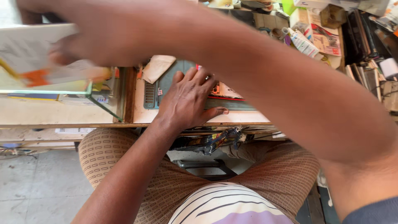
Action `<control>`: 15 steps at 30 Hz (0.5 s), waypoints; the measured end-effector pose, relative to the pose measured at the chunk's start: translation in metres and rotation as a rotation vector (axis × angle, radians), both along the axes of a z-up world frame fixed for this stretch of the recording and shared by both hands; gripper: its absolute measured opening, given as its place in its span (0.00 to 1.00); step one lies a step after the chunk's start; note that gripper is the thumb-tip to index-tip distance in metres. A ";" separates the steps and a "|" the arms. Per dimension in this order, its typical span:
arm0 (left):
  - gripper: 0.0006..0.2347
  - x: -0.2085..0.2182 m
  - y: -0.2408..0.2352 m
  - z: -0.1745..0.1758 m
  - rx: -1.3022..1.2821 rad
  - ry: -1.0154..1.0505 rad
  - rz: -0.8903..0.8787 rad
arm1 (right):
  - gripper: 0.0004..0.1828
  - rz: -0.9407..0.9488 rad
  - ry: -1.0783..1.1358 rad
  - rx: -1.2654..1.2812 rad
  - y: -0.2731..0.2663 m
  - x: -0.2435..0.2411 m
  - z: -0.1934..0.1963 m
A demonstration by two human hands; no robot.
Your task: The person applies adhesive to a smartphone frame, then installs a new battery into the phone's chassis. They connect the battery ribbon cable and place the back cover over the assembly.
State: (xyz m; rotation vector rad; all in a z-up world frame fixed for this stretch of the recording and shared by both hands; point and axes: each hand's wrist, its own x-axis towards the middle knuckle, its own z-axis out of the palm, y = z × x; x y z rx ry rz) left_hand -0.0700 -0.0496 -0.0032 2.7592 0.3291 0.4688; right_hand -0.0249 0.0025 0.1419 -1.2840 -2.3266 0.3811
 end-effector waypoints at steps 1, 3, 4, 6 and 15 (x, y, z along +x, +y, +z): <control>0.34 -0.001 0.000 0.000 -0.007 -0.044 -0.007 | 0.22 -0.154 -0.003 -0.216 -0.016 0.015 0.000; 0.34 -0.003 -0.001 0.001 -0.025 -0.004 0.008 | 0.21 -0.156 0.065 -0.116 -0.059 0.059 0.004; 0.35 -0.002 -0.001 0.001 -0.033 0.014 0.015 | 0.20 -0.153 0.040 -0.023 -0.083 0.084 0.006; 0.36 0.001 0.000 0.000 -0.027 -0.020 0.004 | 0.16 -0.272 -0.091 -0.004 -0.124 0.128 0.004; 0.33 0.001 0.000 -0.002 -0.042 -0.003 0.003 | 0.17 -0.767 0.201 -0.505 -0.192 0.195 -0.097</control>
